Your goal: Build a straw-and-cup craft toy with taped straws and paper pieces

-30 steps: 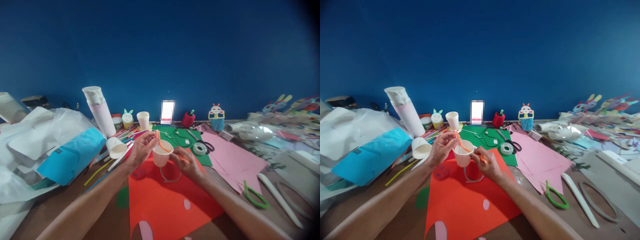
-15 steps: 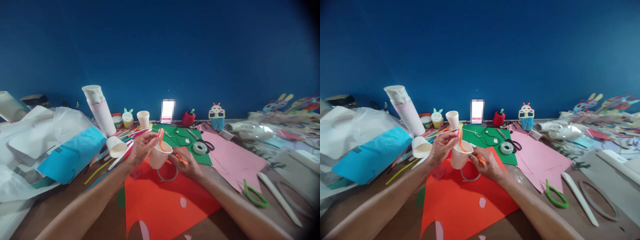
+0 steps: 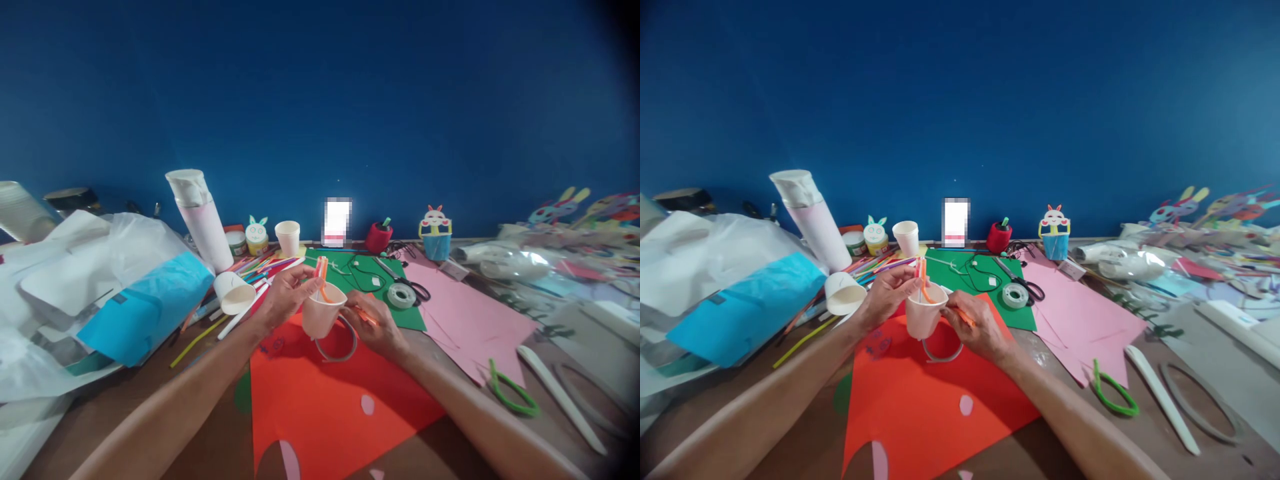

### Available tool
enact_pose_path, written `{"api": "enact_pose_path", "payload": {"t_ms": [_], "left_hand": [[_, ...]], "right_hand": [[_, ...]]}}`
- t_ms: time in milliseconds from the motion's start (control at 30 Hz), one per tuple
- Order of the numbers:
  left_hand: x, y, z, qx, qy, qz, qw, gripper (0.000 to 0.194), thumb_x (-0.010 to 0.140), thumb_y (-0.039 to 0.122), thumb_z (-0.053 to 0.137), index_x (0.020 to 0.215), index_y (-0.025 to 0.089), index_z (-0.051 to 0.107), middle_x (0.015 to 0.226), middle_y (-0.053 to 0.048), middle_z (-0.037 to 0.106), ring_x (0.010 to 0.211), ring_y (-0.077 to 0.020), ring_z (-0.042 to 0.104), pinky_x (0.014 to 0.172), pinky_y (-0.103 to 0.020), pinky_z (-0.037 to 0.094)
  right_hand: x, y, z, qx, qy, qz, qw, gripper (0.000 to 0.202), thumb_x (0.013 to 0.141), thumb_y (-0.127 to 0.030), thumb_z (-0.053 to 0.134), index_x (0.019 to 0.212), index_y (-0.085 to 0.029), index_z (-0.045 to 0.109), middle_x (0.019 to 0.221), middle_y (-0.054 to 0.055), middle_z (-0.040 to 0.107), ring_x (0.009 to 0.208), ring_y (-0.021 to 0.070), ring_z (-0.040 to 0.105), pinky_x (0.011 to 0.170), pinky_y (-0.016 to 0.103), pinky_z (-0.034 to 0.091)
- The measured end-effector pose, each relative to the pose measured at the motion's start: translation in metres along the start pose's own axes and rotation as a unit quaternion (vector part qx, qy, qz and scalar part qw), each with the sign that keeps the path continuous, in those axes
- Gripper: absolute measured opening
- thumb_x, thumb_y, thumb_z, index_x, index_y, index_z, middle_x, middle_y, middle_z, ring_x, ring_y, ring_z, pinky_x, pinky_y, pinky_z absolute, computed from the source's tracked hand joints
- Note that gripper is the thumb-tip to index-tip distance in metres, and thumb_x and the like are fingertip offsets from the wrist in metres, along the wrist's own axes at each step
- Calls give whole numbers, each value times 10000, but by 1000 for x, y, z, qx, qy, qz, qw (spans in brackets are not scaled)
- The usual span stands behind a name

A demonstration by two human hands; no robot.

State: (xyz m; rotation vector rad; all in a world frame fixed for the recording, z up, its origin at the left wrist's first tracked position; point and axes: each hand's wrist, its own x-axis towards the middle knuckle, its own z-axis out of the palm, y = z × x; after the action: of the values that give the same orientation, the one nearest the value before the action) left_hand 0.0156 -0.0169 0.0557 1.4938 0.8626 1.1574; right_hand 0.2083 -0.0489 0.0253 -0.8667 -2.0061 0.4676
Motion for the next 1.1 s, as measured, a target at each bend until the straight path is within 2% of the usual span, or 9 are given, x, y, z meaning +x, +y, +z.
{"api": "enact_pose_path", "payload": {"t_ms": [300,467,667,800,1100], "left_hand": [[-2,5,-4,-1,-75,-37,997,270,749,388,585,802,127,632,771,-49,641,691,-138,567,612,-227,405],[-2,5,-3,4,-82,-45,996,276,734,396,600,794,128,630,753,-39,631,674,-128,555,597,-221,392],[-2,6,-4,-4,-83,-56,995,286,712,393,626,785,116,614,738,-38,623,649,-121,547,570,-219,378],[-2,6,-3,-5,-76,-58,995,268,718,375,625,781,115,605,739,-36,624,638,-117,548,562,-216,377],[-2,6,-3,-23,-63,-50,996,241,735,353,612,790,118,607,737,-46,637,676,-145,586,608,-238,416]], "right_hand": [[1,3,-3,5,-17,-45,999,115,851,-255,474,766,-202,529,731,34,567,673,135,535,620,246,416],[0,5,-1,-1,-15,-13,1000,114,827,-297,526,766,-203,550,729,24,574,675,131,536,635,242,409],[-1,2,2,11,16,50,999,159,821,-316,530,713,-201,552,675,0,578,615,116,528,589,221,401],[0,-1,2,28,1,84,996,132,804,-323,552,754,-203,572,705,3,599,630,123,544,590,220,413],[1,-1,0,61,-20,61,996,83,798,-291,557,810,-209,557,789,18,605,724,141,566,668,245,436]]}}
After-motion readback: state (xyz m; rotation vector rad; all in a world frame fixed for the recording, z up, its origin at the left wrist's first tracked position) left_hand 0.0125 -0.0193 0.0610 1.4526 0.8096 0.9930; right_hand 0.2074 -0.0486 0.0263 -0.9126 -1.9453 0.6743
